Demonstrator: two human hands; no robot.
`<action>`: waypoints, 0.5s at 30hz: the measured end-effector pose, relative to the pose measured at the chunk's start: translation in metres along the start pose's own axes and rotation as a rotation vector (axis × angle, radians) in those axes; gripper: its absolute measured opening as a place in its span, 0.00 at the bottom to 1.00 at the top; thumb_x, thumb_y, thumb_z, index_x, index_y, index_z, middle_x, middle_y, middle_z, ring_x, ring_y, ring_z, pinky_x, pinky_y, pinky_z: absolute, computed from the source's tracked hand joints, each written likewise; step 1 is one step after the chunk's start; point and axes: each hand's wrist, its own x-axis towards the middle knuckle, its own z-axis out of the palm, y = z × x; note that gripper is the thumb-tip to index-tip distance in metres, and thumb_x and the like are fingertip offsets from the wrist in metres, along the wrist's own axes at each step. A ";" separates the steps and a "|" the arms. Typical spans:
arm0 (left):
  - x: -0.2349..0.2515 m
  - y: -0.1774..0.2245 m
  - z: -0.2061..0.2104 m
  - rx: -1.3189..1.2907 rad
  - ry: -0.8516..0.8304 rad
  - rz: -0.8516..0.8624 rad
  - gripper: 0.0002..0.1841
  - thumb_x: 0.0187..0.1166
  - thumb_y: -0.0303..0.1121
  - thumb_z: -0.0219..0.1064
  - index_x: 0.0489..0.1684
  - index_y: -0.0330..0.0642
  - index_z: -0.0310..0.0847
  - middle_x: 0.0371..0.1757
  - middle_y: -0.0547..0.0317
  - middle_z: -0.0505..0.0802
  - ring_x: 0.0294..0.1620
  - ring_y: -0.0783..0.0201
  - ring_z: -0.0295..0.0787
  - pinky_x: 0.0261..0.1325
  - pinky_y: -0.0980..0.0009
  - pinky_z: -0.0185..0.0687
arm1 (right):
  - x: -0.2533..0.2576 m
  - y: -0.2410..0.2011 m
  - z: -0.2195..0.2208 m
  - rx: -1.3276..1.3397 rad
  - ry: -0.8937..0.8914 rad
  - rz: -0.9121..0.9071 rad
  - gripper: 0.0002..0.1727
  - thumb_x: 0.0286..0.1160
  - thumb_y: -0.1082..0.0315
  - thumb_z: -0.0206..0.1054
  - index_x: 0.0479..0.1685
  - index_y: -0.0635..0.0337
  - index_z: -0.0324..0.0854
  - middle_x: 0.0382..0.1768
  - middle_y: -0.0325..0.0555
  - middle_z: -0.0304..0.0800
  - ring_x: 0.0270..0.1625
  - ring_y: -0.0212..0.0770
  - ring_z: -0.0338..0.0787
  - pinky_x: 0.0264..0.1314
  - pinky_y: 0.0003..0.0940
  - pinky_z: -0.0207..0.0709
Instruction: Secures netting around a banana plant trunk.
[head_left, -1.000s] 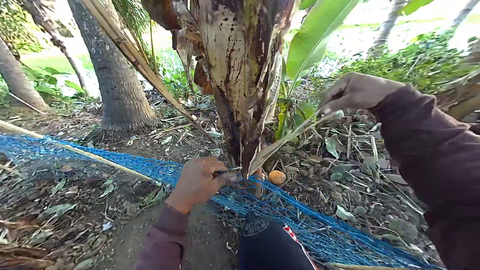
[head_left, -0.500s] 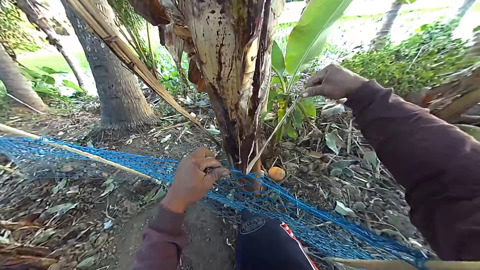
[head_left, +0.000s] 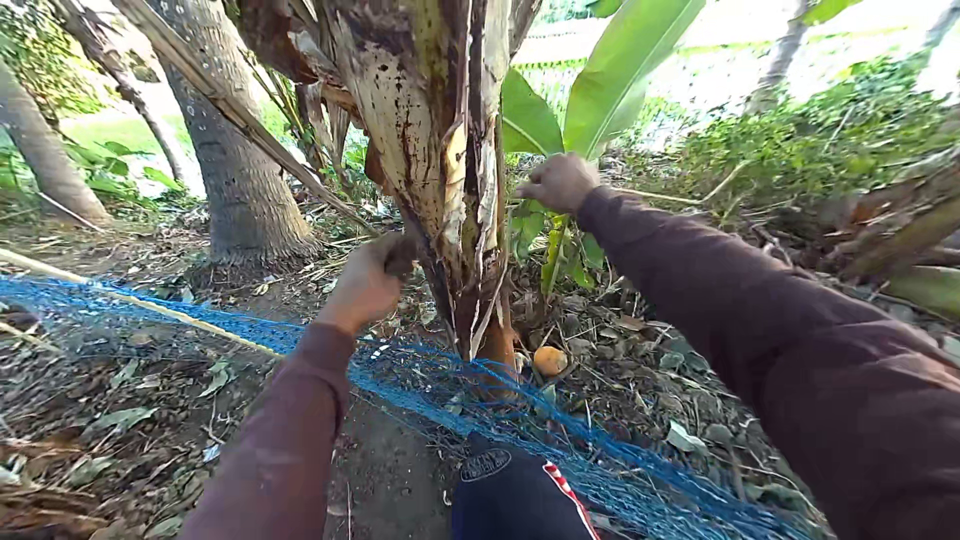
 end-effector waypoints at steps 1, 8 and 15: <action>0.008 0.006 0.000 0.066 -0.004 0.005 0.14 0.86 0.23 0.59 0.65 0.40 0.82 0.50 0.48 0.93 0.49 0.54 0.91 0.58 0.48 0.84 | 0.005 -0.016 0.008 0.001 -0.023 0.011 0.31 0.81 0.37 0.63 0.47 0.60 0.92 0.53 0.66 0.92 0.63 0.72 0.87 0.59 0.81 0.74; 0.099 -0.045 0.032 0.579 -0.206 0.182 0.26 0.73 0.38 0.77 0.68 0.32 0.82 0.71 0.32 0.85 0.77 0.34 0.78 0.76 0.36 0.71 | -0.015 -0.101 0.030 0.133 -0.110 0.070 0.17 0.82 0.62 0.64 0.56 0.69 0.85 0.60 0.69 0.88 0.65 0.71 0.87 0.58 0.74 0.77; 0.105 -0.053 0.047 0.522 -0.156 0.251 0.32 0.73 0.36 0.76 0.77 0.33 0.76 0.81 0.34 0.77 0.87 0.38 0.65 0.90 0.44 0.55 | -0.011 -0.101 0.049 0.145 -0.116 0.084 0.20 0.83 0.68 0.63 0.67 0.74 0.80 0.68 0.74 0.83 0.71 0.74 0.82 0.65 0.74 0.73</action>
